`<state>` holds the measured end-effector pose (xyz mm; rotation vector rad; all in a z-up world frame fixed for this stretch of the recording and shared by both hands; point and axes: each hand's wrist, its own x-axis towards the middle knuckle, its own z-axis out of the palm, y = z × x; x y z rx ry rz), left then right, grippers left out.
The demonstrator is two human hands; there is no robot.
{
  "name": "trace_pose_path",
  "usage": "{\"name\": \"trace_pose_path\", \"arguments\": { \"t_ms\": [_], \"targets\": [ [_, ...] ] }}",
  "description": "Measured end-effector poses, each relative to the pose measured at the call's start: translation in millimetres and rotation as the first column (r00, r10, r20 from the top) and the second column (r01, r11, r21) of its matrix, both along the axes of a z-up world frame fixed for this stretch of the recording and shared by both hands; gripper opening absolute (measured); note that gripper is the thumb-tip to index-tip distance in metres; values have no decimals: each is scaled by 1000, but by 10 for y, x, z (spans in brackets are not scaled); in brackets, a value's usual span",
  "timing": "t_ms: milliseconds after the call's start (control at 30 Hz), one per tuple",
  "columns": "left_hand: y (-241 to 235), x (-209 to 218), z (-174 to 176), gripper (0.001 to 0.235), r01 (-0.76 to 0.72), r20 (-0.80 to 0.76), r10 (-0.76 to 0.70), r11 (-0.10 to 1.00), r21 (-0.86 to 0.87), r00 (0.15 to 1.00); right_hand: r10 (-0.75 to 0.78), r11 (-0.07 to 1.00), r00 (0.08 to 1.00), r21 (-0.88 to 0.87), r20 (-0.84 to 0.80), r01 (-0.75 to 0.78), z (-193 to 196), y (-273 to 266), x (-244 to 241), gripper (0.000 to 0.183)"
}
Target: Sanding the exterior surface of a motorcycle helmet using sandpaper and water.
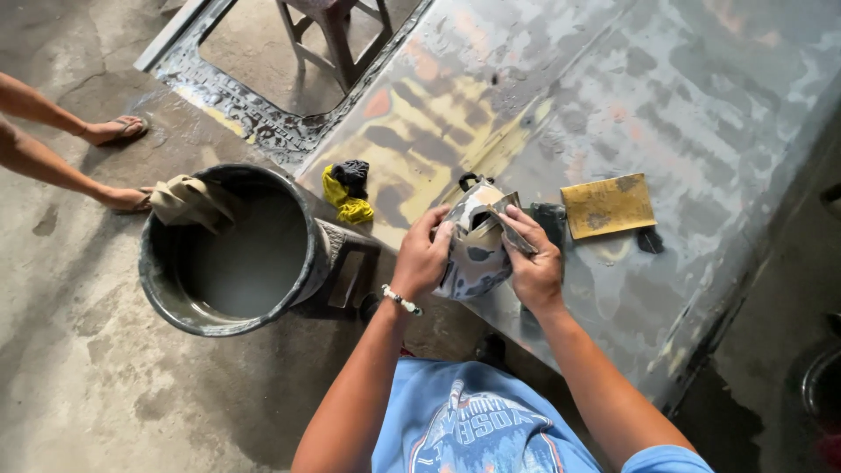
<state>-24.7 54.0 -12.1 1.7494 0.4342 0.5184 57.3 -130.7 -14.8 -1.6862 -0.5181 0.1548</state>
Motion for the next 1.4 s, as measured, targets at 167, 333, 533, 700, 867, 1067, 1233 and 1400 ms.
{"name": "trace_pose_path", "arguments": {
  "t_ms": [167,333,533,700,867,1067,1233,1400],
  "targets": [
    [79,82,16,28,9,-174,-25,996,-92,984,36,997,998,-76,52,-32,132,-34,-91,29],
    [240,161,133,38,60,-383,-154,967,-248,911,82,991,984,-121,159,-62,248,-38,-203,30],
    [239,265,176,55,222,-600,-162,975,28,783,189,980,951,-113,245,-165,190,-16,-307,32],
    [254,297,-72,63,214,-528,-124,970,113,840,160,985,964,-98,212,-141,252,8,-272,36],
    [187,165,57,59,181,-460,-168,983,-15,872,-142,990,987,-24,-77,140,110,-41,-35,31],
    [101,2,238,42,80,-342,-176,958,-277,923,111,896,770,-398,628,195,495,-156,48,48],
    [214,7,-455,37,190,75,-174,876,-443,982,103,839,895,-521,434,156,140,-105,333,67],
    [37,24,-1046,37,55,140,14,880,-473,990,351,864,804,-498,480,-79,214,139,-37,58]
  ]
}}
